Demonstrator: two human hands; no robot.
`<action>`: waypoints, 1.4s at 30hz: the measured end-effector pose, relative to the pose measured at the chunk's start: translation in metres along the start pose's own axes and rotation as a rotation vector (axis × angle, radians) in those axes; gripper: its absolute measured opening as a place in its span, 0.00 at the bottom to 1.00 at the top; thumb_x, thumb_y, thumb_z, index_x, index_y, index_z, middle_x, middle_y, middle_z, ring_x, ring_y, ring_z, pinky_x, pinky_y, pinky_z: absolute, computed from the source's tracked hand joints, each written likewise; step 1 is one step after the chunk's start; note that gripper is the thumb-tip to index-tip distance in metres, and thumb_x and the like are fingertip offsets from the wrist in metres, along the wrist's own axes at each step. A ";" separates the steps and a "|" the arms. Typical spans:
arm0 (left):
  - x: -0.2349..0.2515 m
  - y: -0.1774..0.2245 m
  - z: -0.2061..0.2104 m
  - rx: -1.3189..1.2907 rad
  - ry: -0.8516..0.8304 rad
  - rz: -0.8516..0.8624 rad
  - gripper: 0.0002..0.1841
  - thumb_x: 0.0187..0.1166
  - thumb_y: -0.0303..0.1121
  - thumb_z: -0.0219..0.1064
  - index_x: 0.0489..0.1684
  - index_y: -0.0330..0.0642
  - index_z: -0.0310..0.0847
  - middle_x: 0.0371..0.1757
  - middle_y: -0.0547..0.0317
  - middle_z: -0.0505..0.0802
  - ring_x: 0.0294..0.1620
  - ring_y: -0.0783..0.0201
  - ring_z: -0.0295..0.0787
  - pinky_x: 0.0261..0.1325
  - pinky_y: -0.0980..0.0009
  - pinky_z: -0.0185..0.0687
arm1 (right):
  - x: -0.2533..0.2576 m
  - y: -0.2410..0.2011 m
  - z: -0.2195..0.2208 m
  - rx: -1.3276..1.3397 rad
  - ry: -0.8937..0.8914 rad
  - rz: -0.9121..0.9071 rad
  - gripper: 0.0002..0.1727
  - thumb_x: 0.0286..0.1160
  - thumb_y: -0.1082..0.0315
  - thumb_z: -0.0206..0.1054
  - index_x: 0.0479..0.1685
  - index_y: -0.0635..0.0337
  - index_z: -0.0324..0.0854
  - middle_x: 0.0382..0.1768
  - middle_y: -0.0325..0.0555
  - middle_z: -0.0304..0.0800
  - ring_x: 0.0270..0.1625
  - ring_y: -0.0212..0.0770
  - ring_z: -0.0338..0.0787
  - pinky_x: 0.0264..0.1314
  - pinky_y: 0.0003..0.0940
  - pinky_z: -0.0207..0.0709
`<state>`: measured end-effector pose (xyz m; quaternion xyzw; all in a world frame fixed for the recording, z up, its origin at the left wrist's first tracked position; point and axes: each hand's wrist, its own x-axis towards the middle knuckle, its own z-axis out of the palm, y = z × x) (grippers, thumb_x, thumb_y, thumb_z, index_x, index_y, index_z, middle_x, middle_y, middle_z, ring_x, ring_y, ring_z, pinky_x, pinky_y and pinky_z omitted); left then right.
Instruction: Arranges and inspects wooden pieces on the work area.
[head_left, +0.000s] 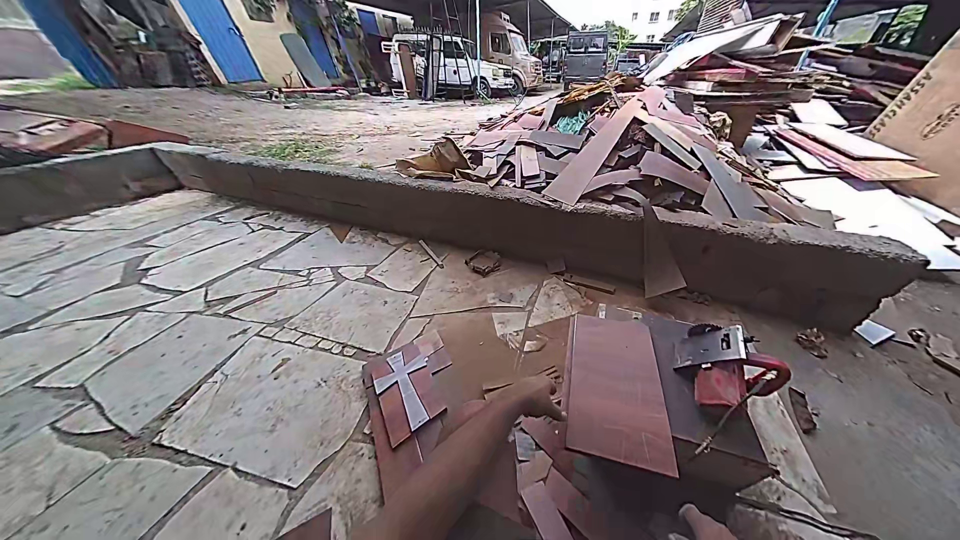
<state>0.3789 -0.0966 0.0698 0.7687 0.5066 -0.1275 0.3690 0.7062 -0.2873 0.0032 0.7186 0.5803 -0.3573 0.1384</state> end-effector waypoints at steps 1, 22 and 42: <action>0.002 0.001 0.002 0.089 -0.029 -0.043 0.38 0.76 0.57 0.74 0.80 0.41 0.75 0.69 0.38 0.88 0.69 0.41 0.86 0.70 0.36 0.78 | 0.001 0.002 0.001 0.001 -0.015 0.021 0.37 0.84 0.40 0.61 0.82 0.57 0.72 0.70 0.62 0.86 0.75 0.61 0.84 0.78 0.63 0.73; 0.033 -0.009 0.033 0.335 -0.210 0.054 0.39 0.73 0.55 0.77 0.81 0.44 0.76 0.72 0.42 0.87 0.75 0.44 0.83 0.76 0.37 0.74 | -0.012 -0.011 -0.007 0.055 -0.073 0.107 0.35 0.85 0.42 0.61 0.81 0.57 0.71 0.68 0.63 0.85 0.74 0.62 0.83 0.76 0.66 0.72; 0.037 0.030 0.037 -0.073 -0.290 -0.155 0.22 0.82 0.42 0.72 0.62 0.31 0.80 0.47 0.46 0.95 0.42 0.57 0.94 0.51 0.56 0.90 | 0.008 -0.023 0.001 0.805 0.209 0.234 0.40 0.79 0.47 0.71 0.84 0.62 0.64 0.62 0.60 0.88 0.55 0.52 0.94 0.59 0.52 0.87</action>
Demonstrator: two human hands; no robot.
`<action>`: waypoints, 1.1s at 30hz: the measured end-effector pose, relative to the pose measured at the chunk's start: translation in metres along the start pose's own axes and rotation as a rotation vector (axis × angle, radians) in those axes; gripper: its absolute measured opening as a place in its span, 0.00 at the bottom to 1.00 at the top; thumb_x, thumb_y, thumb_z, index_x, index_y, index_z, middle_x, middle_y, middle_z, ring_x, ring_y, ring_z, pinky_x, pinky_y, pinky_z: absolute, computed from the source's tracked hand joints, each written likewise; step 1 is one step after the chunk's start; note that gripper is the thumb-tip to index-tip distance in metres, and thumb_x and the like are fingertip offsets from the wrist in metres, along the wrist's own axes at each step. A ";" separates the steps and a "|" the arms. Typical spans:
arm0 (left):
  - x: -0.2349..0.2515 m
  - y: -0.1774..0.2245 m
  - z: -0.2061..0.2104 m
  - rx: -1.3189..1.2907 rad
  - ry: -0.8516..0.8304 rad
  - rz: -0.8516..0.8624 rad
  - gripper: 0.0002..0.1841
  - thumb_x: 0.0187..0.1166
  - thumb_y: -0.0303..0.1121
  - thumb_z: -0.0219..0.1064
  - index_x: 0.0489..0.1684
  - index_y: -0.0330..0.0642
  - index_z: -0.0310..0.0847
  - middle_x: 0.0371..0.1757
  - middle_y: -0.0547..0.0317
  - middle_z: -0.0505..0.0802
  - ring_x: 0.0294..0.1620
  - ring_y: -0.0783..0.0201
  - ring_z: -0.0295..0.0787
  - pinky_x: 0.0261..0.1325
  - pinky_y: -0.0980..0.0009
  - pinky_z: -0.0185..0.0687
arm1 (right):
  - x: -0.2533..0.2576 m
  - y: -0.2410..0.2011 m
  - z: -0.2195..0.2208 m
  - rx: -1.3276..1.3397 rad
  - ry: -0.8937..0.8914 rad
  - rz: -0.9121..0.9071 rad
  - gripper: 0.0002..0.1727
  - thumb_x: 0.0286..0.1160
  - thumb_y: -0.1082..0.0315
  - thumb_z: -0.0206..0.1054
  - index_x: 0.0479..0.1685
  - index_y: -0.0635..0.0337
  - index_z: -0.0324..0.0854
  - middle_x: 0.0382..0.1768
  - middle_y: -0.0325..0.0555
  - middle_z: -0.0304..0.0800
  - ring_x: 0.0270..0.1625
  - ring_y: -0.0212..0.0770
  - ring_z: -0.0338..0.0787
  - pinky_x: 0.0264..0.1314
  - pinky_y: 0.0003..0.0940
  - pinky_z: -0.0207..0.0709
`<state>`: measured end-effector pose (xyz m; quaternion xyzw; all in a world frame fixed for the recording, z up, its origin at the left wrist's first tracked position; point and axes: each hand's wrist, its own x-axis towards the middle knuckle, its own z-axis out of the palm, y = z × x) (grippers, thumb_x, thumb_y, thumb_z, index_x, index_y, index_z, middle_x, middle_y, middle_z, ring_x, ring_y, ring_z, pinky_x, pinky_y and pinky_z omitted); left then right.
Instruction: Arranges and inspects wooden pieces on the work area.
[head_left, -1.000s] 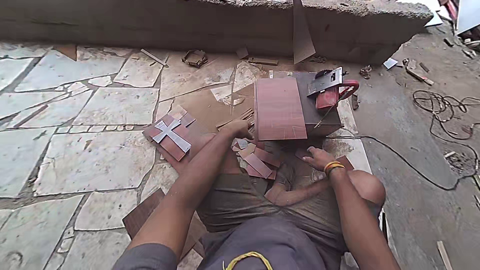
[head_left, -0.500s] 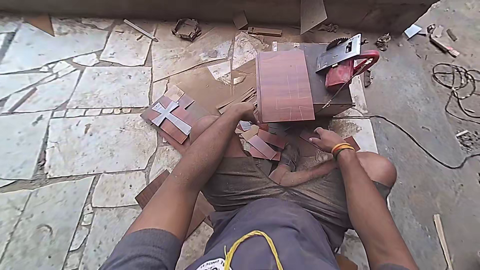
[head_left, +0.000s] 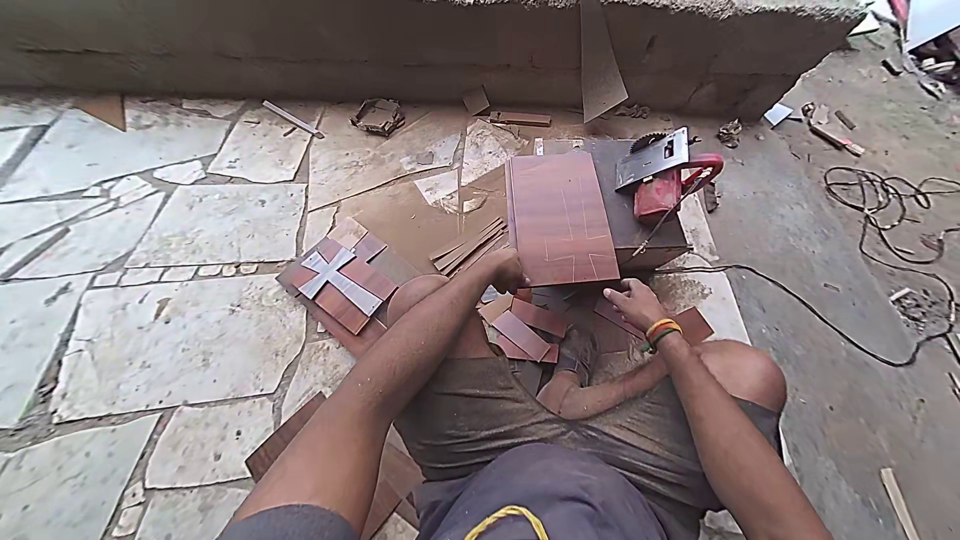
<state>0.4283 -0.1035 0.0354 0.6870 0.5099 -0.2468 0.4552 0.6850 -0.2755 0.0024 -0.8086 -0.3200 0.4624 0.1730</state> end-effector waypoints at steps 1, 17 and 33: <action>0.000 0.001 0.000 0.008 0.002 -0.006 0.20 0.82 0.41 0.71 0.59 0.31 0.81 0.45 0.47 0.95 0.41 0.58 0.94 0.50 0.56 0.90 | 0.000 -0.001 0.001 0.024 -0.006 -0.011 0.40 0.78 0.48 0.72 0.83 0.61 0.64 0.62 0.59 0.88 0.55 0.52 0.94 0.59 0.51 0.87; 0.010 -0.008 -0.013 -0.506 0.227 0.072 0.27 0.76 0.36 0.78 0.70 0.34 0.74 0.41 0.43 0.94 0.32 0.56 0.92 0.38 0.60 0.89 | 0.008 -0.036 -0.002 0.494 0.129 -0.170 0.27 0.74 0.67 0.77 0.72 0.67 0.77 0.55 0.59 0.91 0.51 0.45 0.96 0.53 0.39 0.91; 0.006 -0.006 -0.002 -0.361 0.106 0.049 0.36 0.82 0.37 0.74 0.86 0.40 0.59 0.60 0.39 0.90 0.49 0.52 0.93 0.53 0.56 0.89 | 0.023 -0.029 0.014 -0.026 0.168 -0.149 0.40 0.71 0.51 0.77 0.81 0.61 0.70 0.64 0.60 0.89 0.67 0.55 0.89 0.74 0.56 0.77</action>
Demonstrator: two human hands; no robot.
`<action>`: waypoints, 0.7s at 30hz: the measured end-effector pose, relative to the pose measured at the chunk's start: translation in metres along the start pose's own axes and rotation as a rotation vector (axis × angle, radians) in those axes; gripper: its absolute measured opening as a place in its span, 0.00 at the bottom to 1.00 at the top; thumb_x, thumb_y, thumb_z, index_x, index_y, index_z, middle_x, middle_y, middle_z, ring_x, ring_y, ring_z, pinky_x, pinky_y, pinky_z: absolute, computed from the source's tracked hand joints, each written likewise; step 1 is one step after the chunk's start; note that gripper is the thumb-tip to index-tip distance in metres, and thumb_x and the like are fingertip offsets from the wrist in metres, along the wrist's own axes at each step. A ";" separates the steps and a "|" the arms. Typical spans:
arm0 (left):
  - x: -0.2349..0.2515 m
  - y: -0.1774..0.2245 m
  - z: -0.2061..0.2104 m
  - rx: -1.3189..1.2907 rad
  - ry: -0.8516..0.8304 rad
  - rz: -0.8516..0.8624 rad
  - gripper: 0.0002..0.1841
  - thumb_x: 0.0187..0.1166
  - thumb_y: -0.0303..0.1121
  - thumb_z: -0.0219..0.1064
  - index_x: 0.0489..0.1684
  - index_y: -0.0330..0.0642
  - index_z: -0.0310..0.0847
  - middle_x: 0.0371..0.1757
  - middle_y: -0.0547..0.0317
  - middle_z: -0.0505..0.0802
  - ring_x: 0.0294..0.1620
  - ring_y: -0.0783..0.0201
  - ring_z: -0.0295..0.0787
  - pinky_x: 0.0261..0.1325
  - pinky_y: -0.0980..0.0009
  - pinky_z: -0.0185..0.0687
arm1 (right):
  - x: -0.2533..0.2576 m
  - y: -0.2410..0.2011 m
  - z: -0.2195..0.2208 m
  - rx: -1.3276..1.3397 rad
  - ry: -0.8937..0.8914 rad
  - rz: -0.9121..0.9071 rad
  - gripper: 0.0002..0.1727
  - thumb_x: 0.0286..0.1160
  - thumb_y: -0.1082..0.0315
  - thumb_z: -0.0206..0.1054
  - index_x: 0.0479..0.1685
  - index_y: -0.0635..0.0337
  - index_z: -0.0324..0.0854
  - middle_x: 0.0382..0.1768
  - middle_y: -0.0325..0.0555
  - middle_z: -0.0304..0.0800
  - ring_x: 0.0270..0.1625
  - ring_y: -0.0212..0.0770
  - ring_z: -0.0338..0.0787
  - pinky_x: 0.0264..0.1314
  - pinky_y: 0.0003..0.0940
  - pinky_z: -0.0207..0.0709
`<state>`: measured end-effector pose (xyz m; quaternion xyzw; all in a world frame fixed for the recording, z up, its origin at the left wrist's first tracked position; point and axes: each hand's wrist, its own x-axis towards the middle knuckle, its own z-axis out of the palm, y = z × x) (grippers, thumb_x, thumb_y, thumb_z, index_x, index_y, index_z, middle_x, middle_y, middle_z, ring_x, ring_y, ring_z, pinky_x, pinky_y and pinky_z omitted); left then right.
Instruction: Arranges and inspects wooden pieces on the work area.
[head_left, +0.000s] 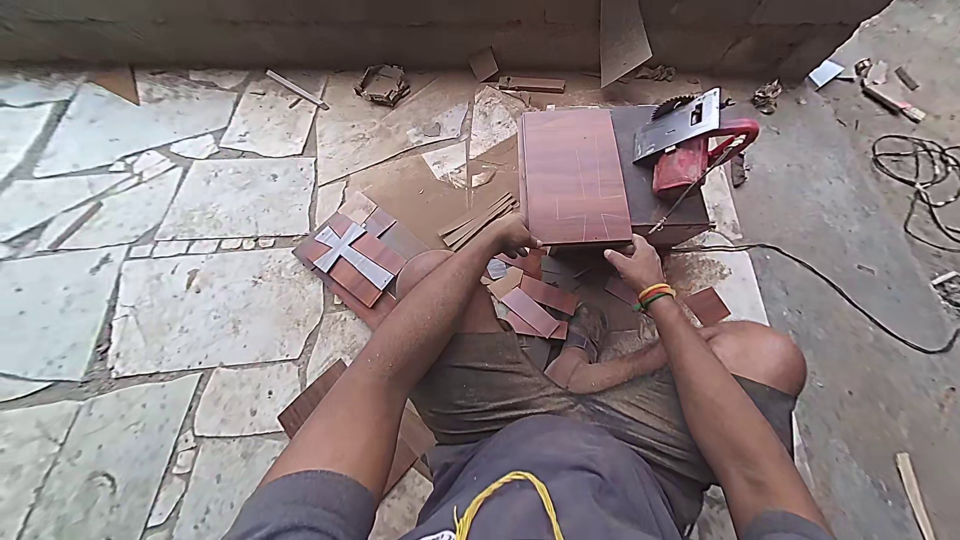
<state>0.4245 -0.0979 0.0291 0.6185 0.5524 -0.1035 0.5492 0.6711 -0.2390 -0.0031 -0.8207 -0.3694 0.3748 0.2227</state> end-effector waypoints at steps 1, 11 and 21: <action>0.001 0.000 0.000 0.006 -0.007 -0.003 0.36 0.81 0.37 0.74 0.87 0.40 0.58 0.61 0.40 0.90 0.50 0.53 0.93 0.53 0.57 0.88 | 0.000 -0.001 0.000 -0.052 -0.004 0.000 0.41 0.71 0.50 0.76 0.82 0.61 0.69 0.65 0.60 0.88 0.68 0.55 0.89 0.75 0.56 0.77; 0.006 0.013 -0.001 0.199 -0.027 -0.057 0.31 0.82 0.46 0.72 0.77 0.36 0.70 0.57 0.43 0.91 0.49 0.55 0.93 0.55 0.57 0.88 | -0.010 -0.001 0.018 -0.357 -0.074 0.018 0.69 0.68 0.48 0.75 0.94 0.64 0.17 0.69 0.65 0.84 0.67 0.58 0.89 0.72 0.55 0.79; 0.002 0.020 0.000 0.586 0.010 0.002 0.33 0.81 0.52 0.70 0.71 0.30 0.74 0.57 0.39 0.90 0.52 0.47 0.91 0.60 0.46 0.84 | -0.012 -0.002 0.020 -0.471 -0.132 0.035 0.69 0.75 0.50 0.72 0.92 0.60 0.07 0.62 0.63 0.88 0.62 0.56 0.93 0.69 0.52 0.82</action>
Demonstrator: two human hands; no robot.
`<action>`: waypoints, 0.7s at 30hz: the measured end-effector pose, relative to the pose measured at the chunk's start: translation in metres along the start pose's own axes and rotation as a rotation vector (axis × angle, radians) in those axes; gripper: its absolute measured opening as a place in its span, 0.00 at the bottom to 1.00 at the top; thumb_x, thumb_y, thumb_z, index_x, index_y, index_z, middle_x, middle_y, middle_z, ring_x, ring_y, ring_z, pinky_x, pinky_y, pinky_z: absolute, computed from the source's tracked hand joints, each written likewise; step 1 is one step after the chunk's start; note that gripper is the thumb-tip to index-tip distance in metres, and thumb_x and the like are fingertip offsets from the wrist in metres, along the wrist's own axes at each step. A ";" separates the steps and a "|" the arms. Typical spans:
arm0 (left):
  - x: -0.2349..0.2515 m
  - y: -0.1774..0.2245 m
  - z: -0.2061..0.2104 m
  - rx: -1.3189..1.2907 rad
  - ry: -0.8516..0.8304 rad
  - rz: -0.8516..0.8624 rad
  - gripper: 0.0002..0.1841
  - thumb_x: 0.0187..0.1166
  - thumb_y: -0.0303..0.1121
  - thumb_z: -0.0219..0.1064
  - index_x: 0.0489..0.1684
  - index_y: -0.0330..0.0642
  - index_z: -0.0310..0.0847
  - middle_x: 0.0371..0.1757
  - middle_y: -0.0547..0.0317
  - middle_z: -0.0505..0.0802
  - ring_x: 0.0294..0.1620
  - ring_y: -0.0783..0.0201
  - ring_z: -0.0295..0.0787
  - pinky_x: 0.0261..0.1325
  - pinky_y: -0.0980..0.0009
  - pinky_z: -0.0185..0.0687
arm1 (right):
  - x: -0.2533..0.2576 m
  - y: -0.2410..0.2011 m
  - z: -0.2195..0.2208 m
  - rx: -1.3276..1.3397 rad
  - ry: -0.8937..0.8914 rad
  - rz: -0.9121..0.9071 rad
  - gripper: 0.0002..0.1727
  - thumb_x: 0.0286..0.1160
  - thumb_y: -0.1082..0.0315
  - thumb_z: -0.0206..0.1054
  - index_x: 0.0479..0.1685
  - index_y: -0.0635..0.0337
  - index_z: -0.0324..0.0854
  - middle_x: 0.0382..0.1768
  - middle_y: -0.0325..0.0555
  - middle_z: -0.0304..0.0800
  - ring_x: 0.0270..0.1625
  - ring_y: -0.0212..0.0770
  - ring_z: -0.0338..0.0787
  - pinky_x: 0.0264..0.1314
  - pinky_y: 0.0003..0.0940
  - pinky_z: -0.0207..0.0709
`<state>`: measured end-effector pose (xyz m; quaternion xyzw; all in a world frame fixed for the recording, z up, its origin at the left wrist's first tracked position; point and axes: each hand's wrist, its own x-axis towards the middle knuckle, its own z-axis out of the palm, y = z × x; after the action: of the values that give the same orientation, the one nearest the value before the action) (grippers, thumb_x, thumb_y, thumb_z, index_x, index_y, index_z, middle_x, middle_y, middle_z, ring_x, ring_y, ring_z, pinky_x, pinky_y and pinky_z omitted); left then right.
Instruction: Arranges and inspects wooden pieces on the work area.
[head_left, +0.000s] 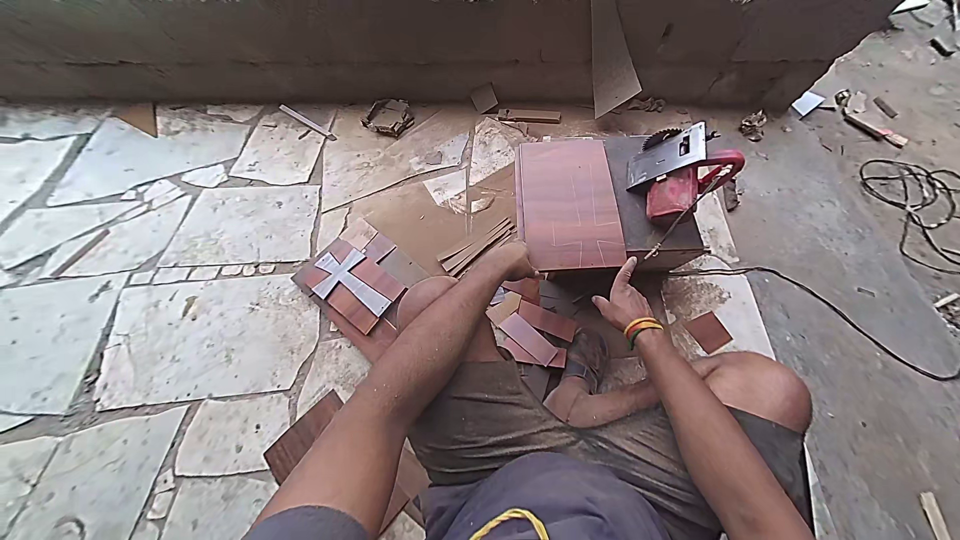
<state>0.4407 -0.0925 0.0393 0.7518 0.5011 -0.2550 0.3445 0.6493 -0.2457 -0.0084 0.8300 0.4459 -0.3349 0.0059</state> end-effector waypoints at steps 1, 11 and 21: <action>-0.001 0.000 -0.001 0.042 0.008 0.005 0.34 0.81 0.54 0.70 0.71 0.30 0.74 0.59 0.37 0.89 0.55 0.45 0.91 0.63 0.43 0.83 | 0.000 0.001 0.000 -0.001 0.000 -0.001 0.69 0.75 0.50 0.72 0.92 0.60 0.07 0.61 0.63 0.88 0.62 0.57 0.93 0.69 0.53 0.82; 0.013 -0.017 0.008 -0.051 0.058 0.049 0.35 0.76 0.53 0.76 0.68 0.31 0.74 0.52 0.40 0.92 0.46 0.47 0.93 0.56 0.44 0.87 | 0.001 0.007 0.003 0.007 0.010 -0.018 0.69 0.75 0.51 0.74 0.93 0.56 0.08 0.53 0.66 0.90 0.58 0.62 0.93 0.65 0.61 0.82; 0.005 -0.014 0.016 -0.246 0.080 -0.076 0.42 0.77 0.53 0.76 0.81 0.32 0.63 0.54 0.37 0.91 0.46 0.48 0.93 0.53 0.49 0.88 | 0.003 0.009 0.009 0.006 0.050 -0.032 0.70 0.75 0.52 0.75 0.92 0.58 0.07 0.48 0.66 0.91 0.53 0.63 0.95 0.60 0.62 0.84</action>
<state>0.4288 -0.0982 0.0216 0.6941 0.5699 -0.1743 0.4037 0.6525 -0.2512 -0.0194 0.8310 0.4579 -0.3155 -0.0130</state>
